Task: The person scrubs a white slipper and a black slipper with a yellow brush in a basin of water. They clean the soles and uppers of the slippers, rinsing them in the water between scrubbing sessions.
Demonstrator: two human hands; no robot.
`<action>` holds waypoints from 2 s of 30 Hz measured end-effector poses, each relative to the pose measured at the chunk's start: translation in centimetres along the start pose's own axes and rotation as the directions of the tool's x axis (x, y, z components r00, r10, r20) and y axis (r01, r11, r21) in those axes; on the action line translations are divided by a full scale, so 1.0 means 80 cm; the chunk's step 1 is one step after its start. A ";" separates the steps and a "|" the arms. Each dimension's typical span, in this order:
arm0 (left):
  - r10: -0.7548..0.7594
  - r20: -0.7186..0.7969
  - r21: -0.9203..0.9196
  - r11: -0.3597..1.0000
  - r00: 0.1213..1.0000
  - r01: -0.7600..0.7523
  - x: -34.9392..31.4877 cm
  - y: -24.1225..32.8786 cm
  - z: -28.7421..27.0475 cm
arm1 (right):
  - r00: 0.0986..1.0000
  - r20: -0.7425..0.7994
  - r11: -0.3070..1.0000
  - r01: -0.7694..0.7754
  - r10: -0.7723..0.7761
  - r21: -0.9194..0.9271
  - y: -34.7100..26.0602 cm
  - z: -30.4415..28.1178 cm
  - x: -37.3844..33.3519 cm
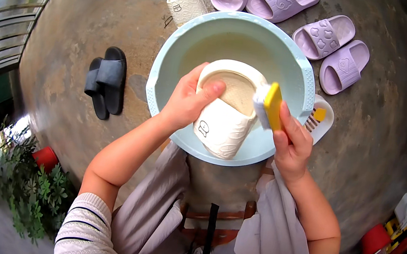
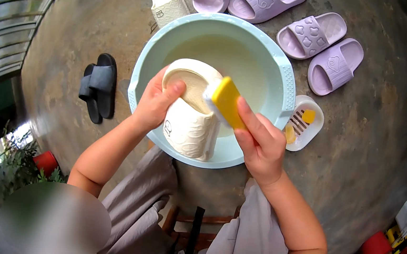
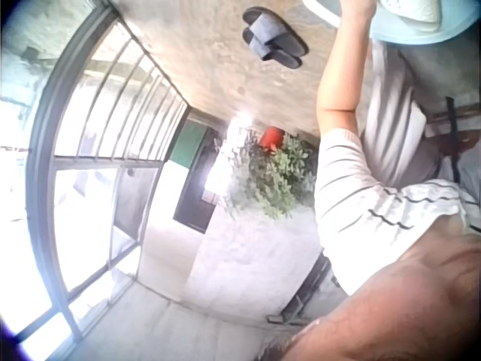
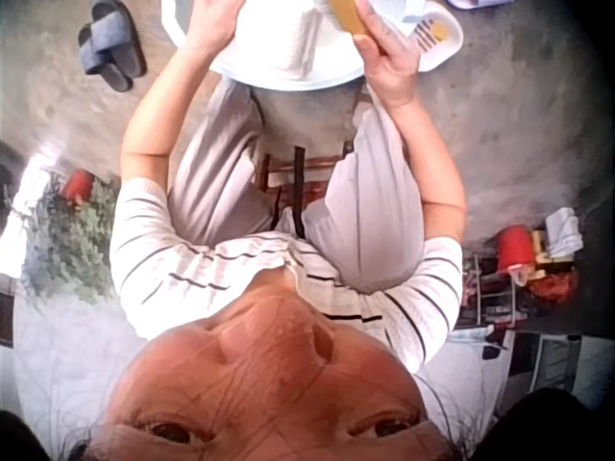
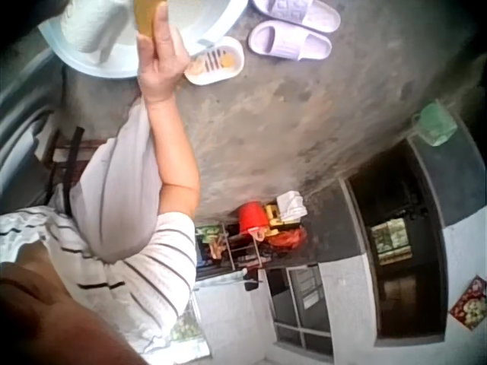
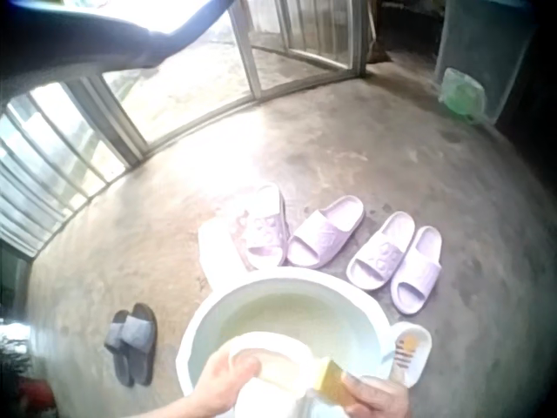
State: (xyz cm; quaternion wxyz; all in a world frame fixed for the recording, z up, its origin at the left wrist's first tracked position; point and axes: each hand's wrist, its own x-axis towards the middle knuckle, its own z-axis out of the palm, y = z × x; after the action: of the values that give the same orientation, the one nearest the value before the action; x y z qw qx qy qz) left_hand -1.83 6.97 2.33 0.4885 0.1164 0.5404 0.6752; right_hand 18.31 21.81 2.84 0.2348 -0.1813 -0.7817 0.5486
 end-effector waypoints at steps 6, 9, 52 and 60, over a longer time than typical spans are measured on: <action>0.003 0.094 0.448 0.893 0.996 -0.045 0.000 0.002 -0.013 | 0.981 0.186 0.975 -0.023 0.064 -0.219 -0.016 -0.017 0.063; 0.029 0.124 0.353 0.933 0.992 -0.071 -0.010 0.009 -0.023 | 0.973 0.228 0.995 -0.022 0.043 -0.096 -0.003 -0.041 0.039; 0.130 0.086 0.365 0.918 0.988 -0.153 0.013 -0.012 0.008 | 0.988 0.153 0.894 0.075 -0.007 -0.442 -0.035 -0.014 0.077; 0.059 -0.061 0.225 0.973 0.996 -0.044 0.008 -0.002 0.005 | 0.997 -0.007 0.952 0.071 -0.077 -0.296 0.007 -0.037 0.030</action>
State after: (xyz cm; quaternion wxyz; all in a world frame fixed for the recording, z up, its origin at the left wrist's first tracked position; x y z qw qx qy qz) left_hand -1.81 7.71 2.09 0.4360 0.1619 0.6259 0.6260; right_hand 18.06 25.60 3.59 0.2326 -0.1900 -0.8590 0.4147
